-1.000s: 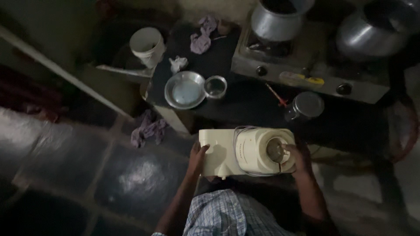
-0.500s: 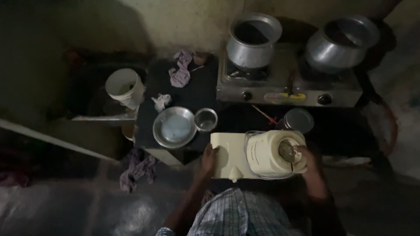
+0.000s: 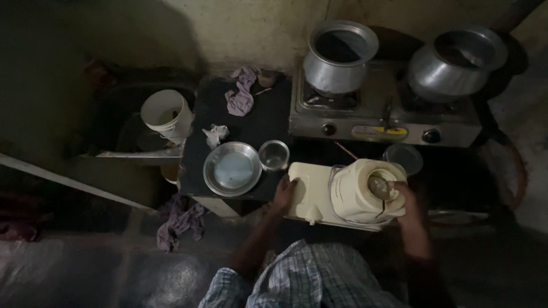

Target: The person moves a blue portable air cooler across a tiled floor and places it near a wall. They then pick up a white plastic bucket and carry it to a kitchen area, setting it down on a counter next to a stove.

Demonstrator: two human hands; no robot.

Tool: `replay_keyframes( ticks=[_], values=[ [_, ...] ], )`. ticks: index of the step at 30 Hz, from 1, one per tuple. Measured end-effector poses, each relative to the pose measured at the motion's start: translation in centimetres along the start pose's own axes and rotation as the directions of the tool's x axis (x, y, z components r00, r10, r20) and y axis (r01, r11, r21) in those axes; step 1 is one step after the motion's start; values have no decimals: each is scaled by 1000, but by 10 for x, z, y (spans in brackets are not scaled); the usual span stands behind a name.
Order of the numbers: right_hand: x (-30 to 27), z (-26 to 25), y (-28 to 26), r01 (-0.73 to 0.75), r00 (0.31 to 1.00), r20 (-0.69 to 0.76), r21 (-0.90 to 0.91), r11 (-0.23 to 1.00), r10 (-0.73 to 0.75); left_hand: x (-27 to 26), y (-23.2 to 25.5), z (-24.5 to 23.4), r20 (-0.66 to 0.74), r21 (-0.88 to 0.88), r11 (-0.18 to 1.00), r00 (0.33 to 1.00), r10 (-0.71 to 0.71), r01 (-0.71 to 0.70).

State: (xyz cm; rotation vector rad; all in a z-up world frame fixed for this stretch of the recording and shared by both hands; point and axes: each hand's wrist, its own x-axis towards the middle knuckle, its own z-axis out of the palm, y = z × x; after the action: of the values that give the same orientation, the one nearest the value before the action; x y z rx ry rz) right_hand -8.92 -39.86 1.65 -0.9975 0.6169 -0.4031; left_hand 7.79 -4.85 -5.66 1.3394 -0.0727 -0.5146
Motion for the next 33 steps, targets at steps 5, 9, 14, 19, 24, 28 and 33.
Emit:
replay_keyframes(
  ticks=[5,9,14,19,24,28,33],
  values=[
    [10,18,-6,-31,994,-108,-75,997,23,17,7,3,-143,250,968,990,18,19],
    [39,22,-1,-124,992,-21,-13,992,124,18,16,5,-211,298,940,972,-107,168],
    [58,40,-10,-96,995,-32,-23,995,96,19,2,7,-203,343,937,968,145,-68],
    [67,54,-23,-90,986,-153,-109,990,73,-5,3,11,-177,258,966,984,28,19],
    [85,56,-26,-171,978,-120,10,985,171,-70,35,41,-61,814,546,907,417,-196],
    [90,69,-44,-69,990,-128,-77,995,59,-67,38,70,65,822,463,863,502,-331],
    [107,62,-40,-164,986,-48,-138,977,158,-40,22,75,-32,889,425,903,429,-170]
  ],
)
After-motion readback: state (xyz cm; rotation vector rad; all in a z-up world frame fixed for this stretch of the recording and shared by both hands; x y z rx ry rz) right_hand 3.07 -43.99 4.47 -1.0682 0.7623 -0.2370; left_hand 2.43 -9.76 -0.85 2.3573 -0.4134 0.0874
